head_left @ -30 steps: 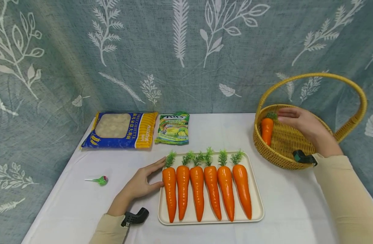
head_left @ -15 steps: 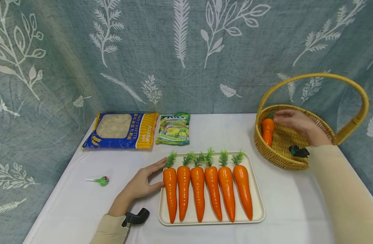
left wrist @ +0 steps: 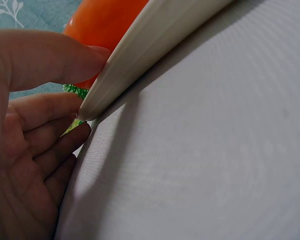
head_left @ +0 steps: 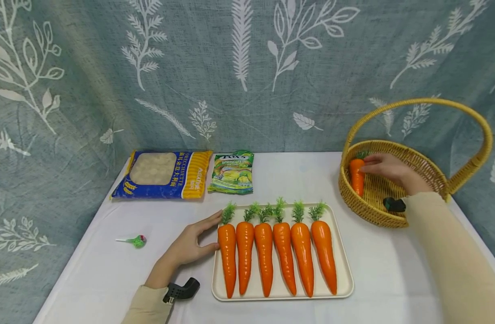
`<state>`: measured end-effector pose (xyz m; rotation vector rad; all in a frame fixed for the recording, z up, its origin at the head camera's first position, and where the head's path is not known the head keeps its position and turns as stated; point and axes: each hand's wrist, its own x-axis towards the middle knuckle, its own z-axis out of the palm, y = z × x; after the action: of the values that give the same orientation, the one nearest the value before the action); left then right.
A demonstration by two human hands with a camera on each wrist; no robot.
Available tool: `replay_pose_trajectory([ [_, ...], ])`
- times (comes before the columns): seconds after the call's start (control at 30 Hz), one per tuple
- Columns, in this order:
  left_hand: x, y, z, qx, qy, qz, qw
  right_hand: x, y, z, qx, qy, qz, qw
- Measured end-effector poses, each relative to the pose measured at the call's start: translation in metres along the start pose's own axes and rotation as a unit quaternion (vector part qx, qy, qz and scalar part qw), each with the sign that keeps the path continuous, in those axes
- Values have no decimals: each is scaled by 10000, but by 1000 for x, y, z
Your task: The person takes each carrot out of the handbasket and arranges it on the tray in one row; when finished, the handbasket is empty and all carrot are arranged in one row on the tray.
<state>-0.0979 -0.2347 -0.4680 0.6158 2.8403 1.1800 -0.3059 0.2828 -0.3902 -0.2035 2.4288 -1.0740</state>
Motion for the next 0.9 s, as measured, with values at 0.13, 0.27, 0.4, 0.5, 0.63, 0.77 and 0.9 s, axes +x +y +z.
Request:
replay_pose_trajectory([
  [0.13, 0, 1, 0, 15, -25, 14, 10000, 1, 0, 1, -229, -118, 89, 9996],
  [0.27, 0, 1, -1, 67, -24, -18, 10000, 4, 1, 3, -260, -174, 92, 9995],
  [0.4, 0, 0, -1, 124, -2, -50, 9999, 7, 2, 5, -156, -228, 69, 9996],
  [0.5, 1, 0, -1, 118, -8, -49, 9999, 9, 3, 5, -203, -209, 88, 9995],
  [0.63, 1, -1, 0, 125, -3, -41, 9999, 10, 4, 7, -313, -164, 93, 9993],
  [0.77, 1, -1, 1, 171, 22, -24, 9998, 10, 4, 7, -372, -149, 60, 9992],
  [0.9, 1, 0, 1, 142, 24, -8, 9999, 8, 4, 8, -338, -156, 41, 9993],
])
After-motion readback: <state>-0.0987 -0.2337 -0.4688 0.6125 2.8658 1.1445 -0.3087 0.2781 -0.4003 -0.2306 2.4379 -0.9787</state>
